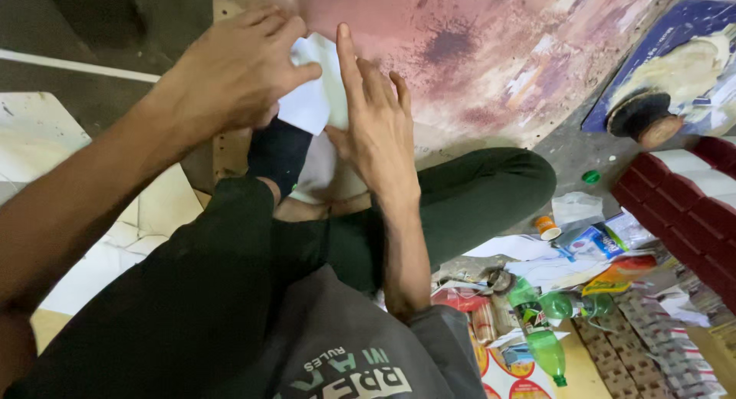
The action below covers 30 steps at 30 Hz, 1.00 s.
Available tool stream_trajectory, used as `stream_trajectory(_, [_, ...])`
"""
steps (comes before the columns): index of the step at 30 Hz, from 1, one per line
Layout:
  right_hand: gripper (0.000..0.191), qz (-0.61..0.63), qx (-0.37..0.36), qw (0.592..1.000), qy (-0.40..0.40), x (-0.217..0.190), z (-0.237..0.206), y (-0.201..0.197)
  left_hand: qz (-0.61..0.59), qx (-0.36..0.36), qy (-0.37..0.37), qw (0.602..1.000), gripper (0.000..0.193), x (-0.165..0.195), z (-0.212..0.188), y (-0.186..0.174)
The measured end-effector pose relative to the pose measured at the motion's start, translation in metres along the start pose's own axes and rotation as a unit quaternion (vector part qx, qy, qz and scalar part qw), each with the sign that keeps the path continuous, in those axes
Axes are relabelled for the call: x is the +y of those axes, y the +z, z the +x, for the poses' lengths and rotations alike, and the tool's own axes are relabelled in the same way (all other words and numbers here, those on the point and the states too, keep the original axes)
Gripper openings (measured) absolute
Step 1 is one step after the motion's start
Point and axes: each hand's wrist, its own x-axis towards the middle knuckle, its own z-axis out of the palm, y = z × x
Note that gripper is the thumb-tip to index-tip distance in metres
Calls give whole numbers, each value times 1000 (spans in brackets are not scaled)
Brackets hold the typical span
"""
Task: The person sits on the floor and uses a sanding block to smooth the edges of small rectangular paper pieces. They repeatedly flip the paper and rub the sanding block along the edges.
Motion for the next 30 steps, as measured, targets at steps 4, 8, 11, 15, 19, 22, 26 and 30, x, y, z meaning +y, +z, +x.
stream_trajectory(4, [133, 61, -1, 998, 22, 5, 0, 1, -75, -14, -22, 997, 58, -2, -4, 5])
stream_trajectory(8, [103, 285, 40, 949, 128, 14, -2, 5, -34, 14, -9, 999, 54, -9, -7, 15])
stream_trajectory(11, [60, 517, 65, 793, 315, 21, -9, 16, -38, -23, -27, 999, 55, -15, -6, 14])
stream_trajectory(15, [18, 461, 169, 812, 314, 36, -3, 19, -50, -34, -26, 998, 58, -5, 14, 16])
stream_trajectory(19, [16, 99, 308, 933, 157, 50, 10, 17, -9, 107, -91, 990, 56, 26, 47, 35])
stream_trajectory(22, [23, 203, 304, 908, 205, 62, 12, 14, 119, 154, -100, 976, 59, 42, 55, 47])
stream_trajectory(26, [21, 315, 269, 861, 295, 61, 26, 17, -40, 67, -104, 992, 51, 29, 42, 40])
stream_trajectory(30, [36, -302, 239, 919, 87, 18, 35, 33, -330, 120, -95, 931, 54, 1, 33, 27])
